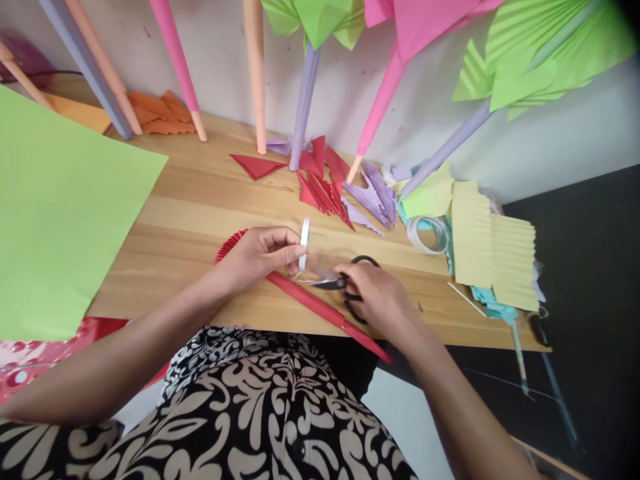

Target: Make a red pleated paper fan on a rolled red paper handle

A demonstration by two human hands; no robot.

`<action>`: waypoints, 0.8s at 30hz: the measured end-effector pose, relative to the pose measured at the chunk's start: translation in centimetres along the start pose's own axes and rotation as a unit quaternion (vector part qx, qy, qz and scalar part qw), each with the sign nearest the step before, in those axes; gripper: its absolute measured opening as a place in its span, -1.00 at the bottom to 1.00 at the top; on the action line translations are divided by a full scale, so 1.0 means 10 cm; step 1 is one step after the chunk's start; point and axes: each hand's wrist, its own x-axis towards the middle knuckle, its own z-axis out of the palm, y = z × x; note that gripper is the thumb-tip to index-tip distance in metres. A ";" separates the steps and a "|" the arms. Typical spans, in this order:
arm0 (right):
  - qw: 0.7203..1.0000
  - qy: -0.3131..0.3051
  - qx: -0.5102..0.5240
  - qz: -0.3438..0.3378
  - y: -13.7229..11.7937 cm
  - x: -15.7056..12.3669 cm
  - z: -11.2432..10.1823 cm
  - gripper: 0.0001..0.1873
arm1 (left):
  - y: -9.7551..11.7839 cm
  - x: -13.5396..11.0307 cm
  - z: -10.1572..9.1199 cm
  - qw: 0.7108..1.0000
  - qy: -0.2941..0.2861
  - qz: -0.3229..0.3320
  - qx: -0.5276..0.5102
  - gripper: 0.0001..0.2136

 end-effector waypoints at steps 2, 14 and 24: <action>0.995 0.012 -0.018 0.099 0.20 -0.14 -0.12 -0.54 | 0.00 0.00 0.00 1.000 -0.001 -0.001 -0.001 -0.73; 0.980 0.015 -0.069 0.186 0.27 -0.74 -0.44 -0.43 | 0.14 -0.08 0.00 1.000 -0.011 0.013 0.026 -0.75; 0.999 -0.028 0.020 -0.011 -0.08 -0.12 -0.19 -0.53 | 0.22 -0.38 -0.11 0.992 -0.074 0.063 0.079 -0.82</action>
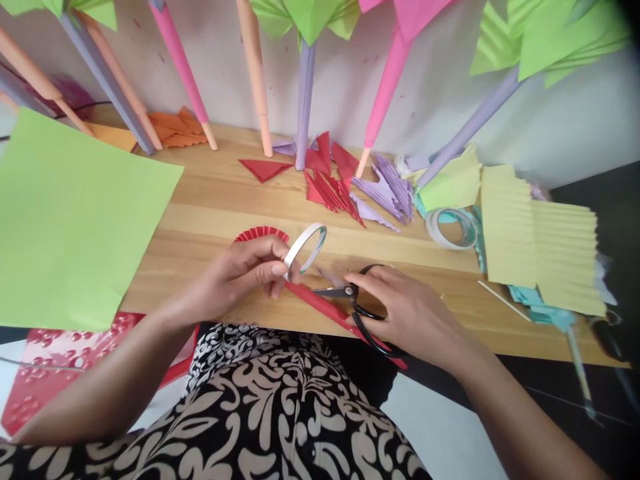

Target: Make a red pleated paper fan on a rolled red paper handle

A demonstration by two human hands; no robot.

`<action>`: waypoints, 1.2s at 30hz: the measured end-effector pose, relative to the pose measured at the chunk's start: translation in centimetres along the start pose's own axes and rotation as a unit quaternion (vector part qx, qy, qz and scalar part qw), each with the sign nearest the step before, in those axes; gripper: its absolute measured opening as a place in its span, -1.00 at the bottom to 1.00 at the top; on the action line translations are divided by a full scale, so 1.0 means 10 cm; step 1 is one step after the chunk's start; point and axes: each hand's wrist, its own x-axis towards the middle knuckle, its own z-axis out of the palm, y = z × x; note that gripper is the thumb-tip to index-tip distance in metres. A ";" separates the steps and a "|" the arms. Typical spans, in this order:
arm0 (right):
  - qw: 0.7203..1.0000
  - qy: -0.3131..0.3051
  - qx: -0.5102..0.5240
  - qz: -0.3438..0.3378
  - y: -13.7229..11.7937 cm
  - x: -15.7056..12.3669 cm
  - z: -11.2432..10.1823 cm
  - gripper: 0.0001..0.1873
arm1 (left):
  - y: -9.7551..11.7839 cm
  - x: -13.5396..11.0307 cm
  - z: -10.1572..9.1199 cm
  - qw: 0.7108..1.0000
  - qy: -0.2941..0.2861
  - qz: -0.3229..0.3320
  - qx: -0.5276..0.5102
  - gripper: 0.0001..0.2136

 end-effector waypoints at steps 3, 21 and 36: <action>0.998 -0.018 0.027 -0.052 0.02 0.17 0.02 -0.51 | -0.08 -0.10 -0.02 0.998 0.023 0.010 -0.053 -0.86; 0.951 -0.105 0.037 -0.289 0.33 0.74 -0.09 -0.60 | -0.17 -0.26 0.18 0.954 0.148 -0.024 -0.261 -0.82; 0.925 -0.096 0.059 -0.363 0.39 0.91 -0.01 -0.57 | -0.15 0.00 0.15 0.956 0.144 0.001 -0.254 -0.80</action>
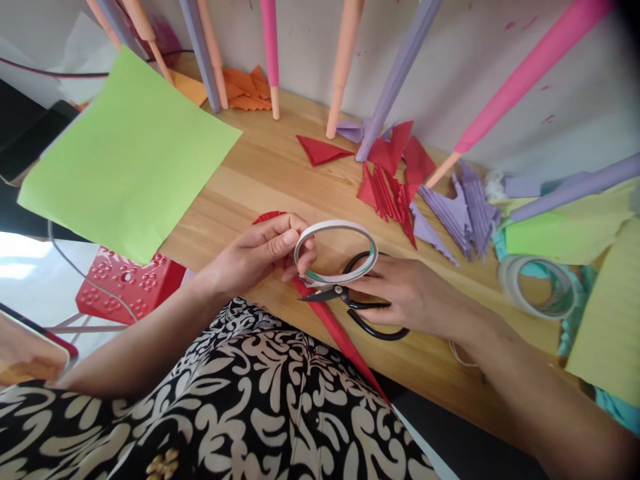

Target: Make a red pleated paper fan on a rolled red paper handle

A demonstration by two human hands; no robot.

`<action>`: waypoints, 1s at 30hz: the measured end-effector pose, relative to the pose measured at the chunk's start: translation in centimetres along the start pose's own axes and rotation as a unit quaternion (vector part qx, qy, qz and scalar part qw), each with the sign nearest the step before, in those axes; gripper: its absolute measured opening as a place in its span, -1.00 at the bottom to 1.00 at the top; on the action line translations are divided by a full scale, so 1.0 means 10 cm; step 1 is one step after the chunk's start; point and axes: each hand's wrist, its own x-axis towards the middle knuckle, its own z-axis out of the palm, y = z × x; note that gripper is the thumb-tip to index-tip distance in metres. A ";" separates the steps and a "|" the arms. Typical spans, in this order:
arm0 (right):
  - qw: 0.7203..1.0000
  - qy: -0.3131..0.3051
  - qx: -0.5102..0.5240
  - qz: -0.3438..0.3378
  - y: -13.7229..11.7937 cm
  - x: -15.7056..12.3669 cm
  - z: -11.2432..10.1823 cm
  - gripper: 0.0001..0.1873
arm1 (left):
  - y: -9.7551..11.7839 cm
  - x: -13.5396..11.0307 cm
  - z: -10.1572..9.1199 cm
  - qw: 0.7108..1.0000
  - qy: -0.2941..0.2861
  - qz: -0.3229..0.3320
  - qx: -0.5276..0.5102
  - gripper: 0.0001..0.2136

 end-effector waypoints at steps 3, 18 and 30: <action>1.000 -0.019 0.012 0.010 0.00 0.03 0.00 -0.52 | -0.03 0.01 -0.03 1.000 0.007 -0.003 -0.002 -0.79; 0.999 -0.028 -0.043 -0.012 -0.02 0.13 0.01 -0.54 | -0.08 -0.01 -0.08 0.998 0.035 0.000 -0.045 -0.79; 0.998 -0.029 -0.053 -0.010 -0.04 0.18 -0.01 -0.49 | -0.12 -0.02 -0.15 0.995 0.046 0.012 -0.089 -0.79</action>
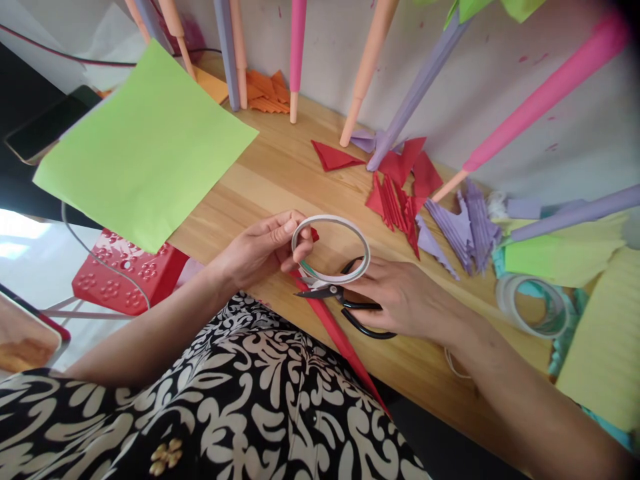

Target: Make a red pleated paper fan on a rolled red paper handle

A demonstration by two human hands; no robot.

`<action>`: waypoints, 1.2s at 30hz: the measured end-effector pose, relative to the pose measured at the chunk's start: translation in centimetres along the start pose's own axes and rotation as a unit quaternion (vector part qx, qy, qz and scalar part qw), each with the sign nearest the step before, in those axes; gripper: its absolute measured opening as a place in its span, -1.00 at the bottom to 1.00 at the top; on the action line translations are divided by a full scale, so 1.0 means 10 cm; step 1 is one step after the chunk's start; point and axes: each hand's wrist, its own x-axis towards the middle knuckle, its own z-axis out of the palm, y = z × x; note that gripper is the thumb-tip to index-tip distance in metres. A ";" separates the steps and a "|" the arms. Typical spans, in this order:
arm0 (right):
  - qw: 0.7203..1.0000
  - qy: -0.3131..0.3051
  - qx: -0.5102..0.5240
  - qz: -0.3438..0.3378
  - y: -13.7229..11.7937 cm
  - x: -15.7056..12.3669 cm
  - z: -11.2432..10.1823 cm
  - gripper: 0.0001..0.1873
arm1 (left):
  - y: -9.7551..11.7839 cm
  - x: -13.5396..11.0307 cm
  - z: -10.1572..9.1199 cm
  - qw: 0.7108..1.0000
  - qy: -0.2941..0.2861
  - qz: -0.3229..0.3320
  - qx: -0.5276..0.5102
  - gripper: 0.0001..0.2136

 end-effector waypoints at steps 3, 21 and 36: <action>1.000 -0.009 0.002 -0.017 0.04 0.01 0.02 -0.56 | 0.00 0.00 0.00 1.000 0.003 -0.004 -0.004 -0.79; 0.998 -0.011 -0.021 0.054 -0.16 0.04 -0.04 -0.54 | 0.09 0.00 0.08 0.999 0.027 0.024 0.003 -0.80; 0.956 0.088 -0.075 0.269 -0.33 -0.60 -0.04 -0.59 | 0.28 -0.13 0.07 0.993 0.048 0.104 -0.003 -0.84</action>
